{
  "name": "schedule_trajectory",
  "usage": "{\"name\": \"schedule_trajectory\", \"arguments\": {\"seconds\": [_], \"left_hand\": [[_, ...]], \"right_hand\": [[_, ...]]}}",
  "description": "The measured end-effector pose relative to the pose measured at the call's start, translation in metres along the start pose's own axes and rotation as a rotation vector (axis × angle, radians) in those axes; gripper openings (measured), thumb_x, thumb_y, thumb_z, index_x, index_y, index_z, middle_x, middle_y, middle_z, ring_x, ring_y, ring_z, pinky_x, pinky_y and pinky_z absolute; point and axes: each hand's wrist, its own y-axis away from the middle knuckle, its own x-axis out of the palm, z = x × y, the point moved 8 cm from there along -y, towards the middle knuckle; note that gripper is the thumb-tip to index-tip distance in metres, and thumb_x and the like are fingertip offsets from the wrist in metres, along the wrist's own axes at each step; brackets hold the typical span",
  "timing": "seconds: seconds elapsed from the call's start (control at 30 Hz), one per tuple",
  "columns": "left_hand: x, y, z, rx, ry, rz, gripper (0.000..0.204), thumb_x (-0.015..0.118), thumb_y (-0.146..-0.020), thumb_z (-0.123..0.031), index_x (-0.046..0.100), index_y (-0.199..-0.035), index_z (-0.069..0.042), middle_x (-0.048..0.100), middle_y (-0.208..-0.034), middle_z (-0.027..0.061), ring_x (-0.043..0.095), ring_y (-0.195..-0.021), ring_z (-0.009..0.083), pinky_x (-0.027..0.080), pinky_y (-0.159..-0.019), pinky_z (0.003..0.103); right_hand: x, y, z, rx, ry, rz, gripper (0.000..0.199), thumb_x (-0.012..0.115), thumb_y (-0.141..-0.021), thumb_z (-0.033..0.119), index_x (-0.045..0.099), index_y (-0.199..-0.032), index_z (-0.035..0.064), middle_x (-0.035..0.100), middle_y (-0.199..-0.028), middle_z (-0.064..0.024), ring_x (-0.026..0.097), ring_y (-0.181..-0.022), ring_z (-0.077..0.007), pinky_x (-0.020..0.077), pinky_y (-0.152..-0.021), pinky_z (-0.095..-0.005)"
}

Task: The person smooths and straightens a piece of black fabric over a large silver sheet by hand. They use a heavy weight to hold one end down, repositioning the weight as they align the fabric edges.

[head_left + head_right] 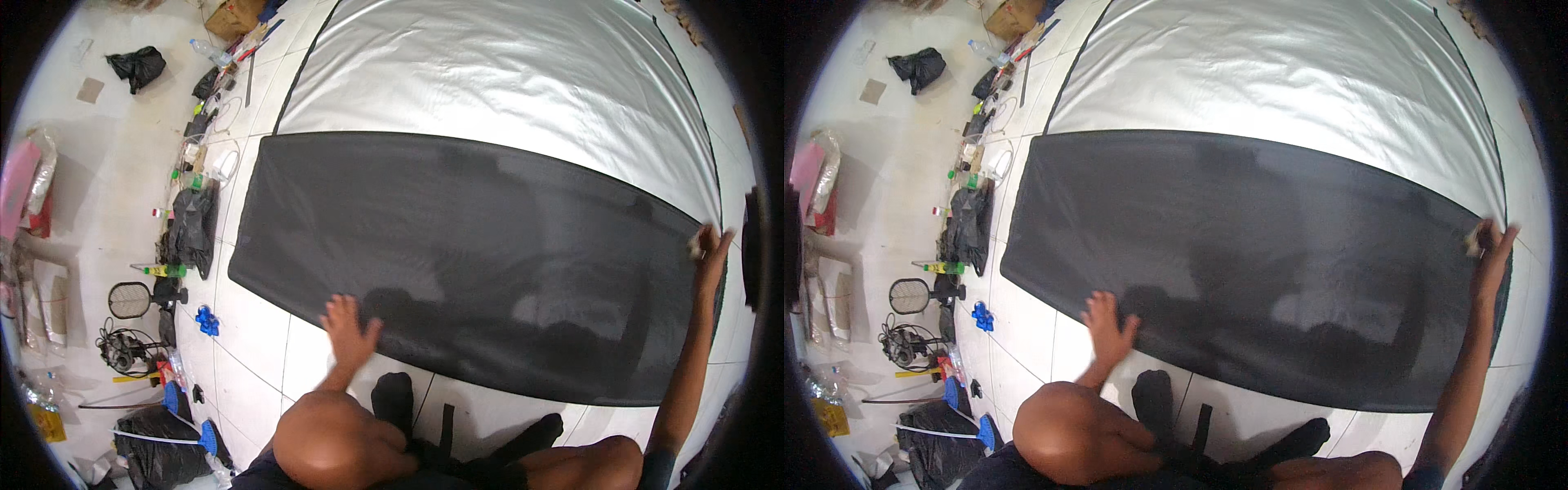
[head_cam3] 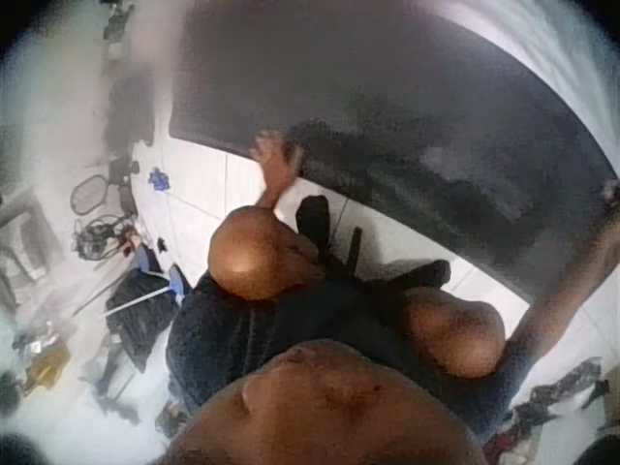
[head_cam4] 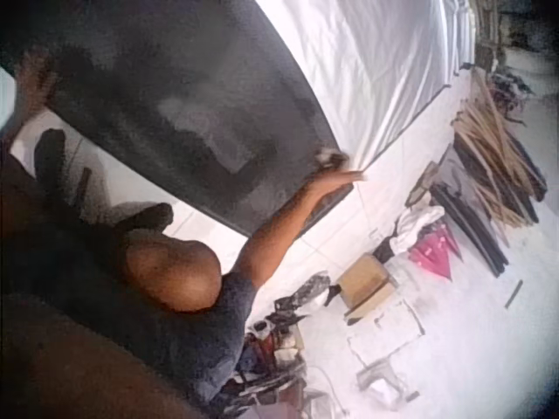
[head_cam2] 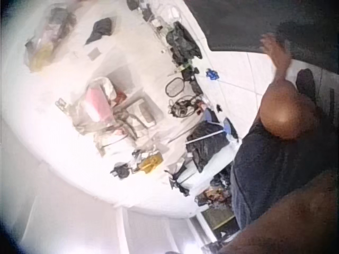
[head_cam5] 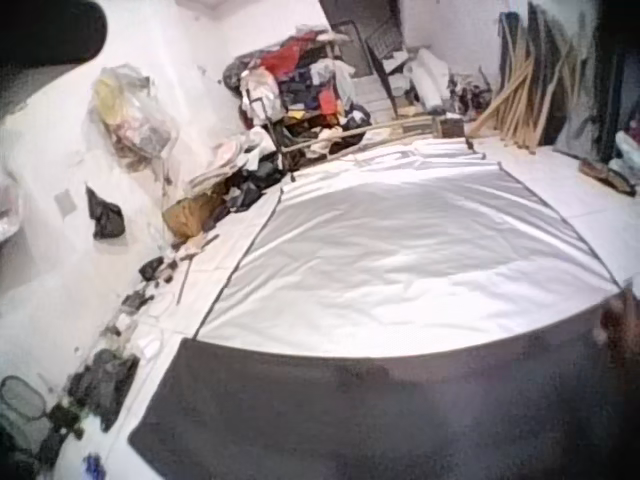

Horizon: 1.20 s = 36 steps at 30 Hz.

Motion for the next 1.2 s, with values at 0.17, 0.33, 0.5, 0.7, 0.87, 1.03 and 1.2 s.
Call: {"name": "schedule_trajectory", "arguments": {"seconds": [0.17,0.33,0.5,0.7,0.87,1.03,1.2], "left_hand": [[-0.034,-0.066,0.177,-0.449,0.045,-0.207,0.083,0.047,-0.088,-0.056,0.021,-0.144,-0.001,0.012,-0.150,0.0268,0.009,-0.139,0.0432,0.007,-0.110,0.056],[-0.022,-0.078,0.197,-0.422,0.078,-0.241,0.082,0.042,-0.089,-0.059,0.021,-0.145,-0.004,0.013,-0.149,0.0267,0.010,-0.138,0.0447,0.011,-0.110,0.057],[-0.021,-0.075,0.207,-0.426,0.021,-0.188,0.081,0.040,-0.090,-0.060,0.020,-0.145,-0.004,0.012,-0.149,0.0267,0.011,-0.137,0.0469,0.013,-0.108,0.059],[-0.034,-0.099,0.180,-0.258,0.342,-0.409,0.087,0.059,-0.084,-0.050,0.025,-0.139,0.008,0.016,-0.146,0.0317,0.013,-0.137,0.0450,0.015,-0.110,0.052],[0.022,-0.015,0.181,-0.720,1.048,0.068,0.063,0.066,-0.080,-0.048,0.054,-0.112,0.005,0.057,-0.088,0.0079,0.053,-0.072,0.0178,0.046,-0.069,0.030],[-0.012,0.032,0.165,-0.836,1.577,-0.033,0.050,0.070,-0.079,-0.043,0.055,-0.112,-0.008,0.053,-0.095,0.0042,0.048,-0.070,0.0127,0.045,-0.058,0.025],[0.000,0.015,0.178,-0.640,1.813,0.100,0.047,0.074,-0.077,-0.032,0.058,-0.114,-0.007,0.058,-0.113,0.0084,0.057,-0.096,0.0183,0.051,-0.075,0.028]], "right_hand": [[-0.080,0.166,-0.089,0.246,0.223,-0.213,0.080,0.028,-0.088,0.070,0.025,-0.146,0.0134,0.042,-0.134,-0.0177,0.041,-0.124,-0.0313,0.0256,-0.106,-0.0416],[-0.194,0.364,-0.226,0.932,0.072,-0.116,0.067,0.038,-0.082,0.074,0.057,-0.105,0.0139,0.055,-0.084,-0.0050,0.053,-0.075,-0.0177,0.0430,-0.069,-0.0382],[-0.200,0.471,-0.258,1.141,-0.026,-0.190,0.058,0.043,-0.085,0.067,0.058,-0.097,0.0127,0.054,-0.076,-0.0018,0.050,-0.062,-0.0138,0.0425,-0.059,-0.0332],[-0.191,0.519,-0.261,1.067,-0.145,-0.327,0.052,0.047,-0.087,0.059,0.059,-0.100,0.0106,0.059,-0.080,-0.0031,0.050,-0.062,-0.0146,0.0426,-0.058,-0.0316],[-0.183,0.503,-0.300,1.041,-0.140,-0.239,0.047,0.051,-0.089,0.053,0.060,-0.102,0.0088,0.062,-0.084,-0.0043,0.051,-0.061,-0.0152,0.0426,-0.058,-0.0302],[-0.062,0.466,-0.229,0.833,-0.344,-0.389,0.038,0.063,-0.088,0.039,0.061,-0.090,0.0011,0.063,-0.076,-0.0060,0.057,-0.065,-0.0150,0.0458,-0.058,-0.0292],[-0.036,0.463,-0.214,0.729,-0.460,-0.412,0.035,0.064,-0.088,0.036,0.062,-0.082,0.0010,0.062,-0.070,-0.0050,0.056,-0.060,-0.0125,0.0451,-0.055,-0.0249]]}}
